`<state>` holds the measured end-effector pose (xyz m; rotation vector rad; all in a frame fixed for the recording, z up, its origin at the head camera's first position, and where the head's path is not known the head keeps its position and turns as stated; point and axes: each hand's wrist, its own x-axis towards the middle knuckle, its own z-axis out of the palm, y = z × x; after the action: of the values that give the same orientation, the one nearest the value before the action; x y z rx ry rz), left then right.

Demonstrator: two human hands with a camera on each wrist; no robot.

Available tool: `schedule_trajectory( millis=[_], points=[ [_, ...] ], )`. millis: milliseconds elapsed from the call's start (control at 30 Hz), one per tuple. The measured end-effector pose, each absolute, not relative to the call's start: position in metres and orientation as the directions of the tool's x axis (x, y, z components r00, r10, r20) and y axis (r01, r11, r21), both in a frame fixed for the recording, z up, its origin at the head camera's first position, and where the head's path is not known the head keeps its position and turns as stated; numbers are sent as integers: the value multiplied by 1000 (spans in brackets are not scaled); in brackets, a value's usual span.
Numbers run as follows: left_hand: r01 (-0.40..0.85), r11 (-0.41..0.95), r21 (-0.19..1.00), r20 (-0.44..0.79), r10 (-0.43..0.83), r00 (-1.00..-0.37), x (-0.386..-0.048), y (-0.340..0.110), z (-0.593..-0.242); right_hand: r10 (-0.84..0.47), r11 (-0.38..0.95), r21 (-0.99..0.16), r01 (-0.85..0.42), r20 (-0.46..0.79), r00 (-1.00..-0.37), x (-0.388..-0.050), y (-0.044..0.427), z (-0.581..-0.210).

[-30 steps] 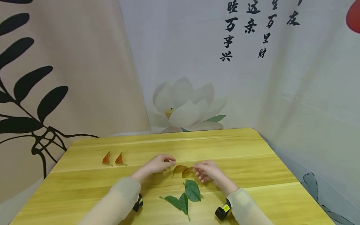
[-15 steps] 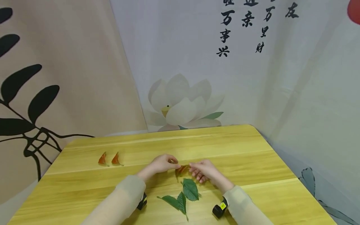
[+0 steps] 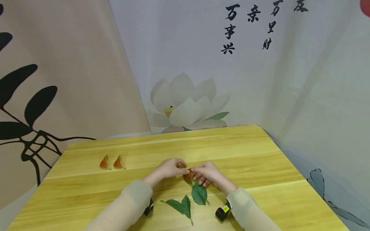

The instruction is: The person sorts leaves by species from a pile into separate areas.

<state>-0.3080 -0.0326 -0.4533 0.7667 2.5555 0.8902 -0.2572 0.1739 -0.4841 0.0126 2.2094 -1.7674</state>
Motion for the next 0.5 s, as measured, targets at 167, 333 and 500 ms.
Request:
schedule_trajectory(
  millis=[167,333,500],
  points=[
    [361,676,642,-136,565,-814,-305,-27,-454,-163,227,-951,210,-250,-955,-258,172,-485],
    [336,701,629,-140,528,-837,-304,-25,-456,-141,228,-953,199,-235,-962,-258,171,-485],
    [339,713,614,-137,519,-844,-303,-24,-457,-105,215,-956,202,-228,-968,-257,170,-485]
  ],
)
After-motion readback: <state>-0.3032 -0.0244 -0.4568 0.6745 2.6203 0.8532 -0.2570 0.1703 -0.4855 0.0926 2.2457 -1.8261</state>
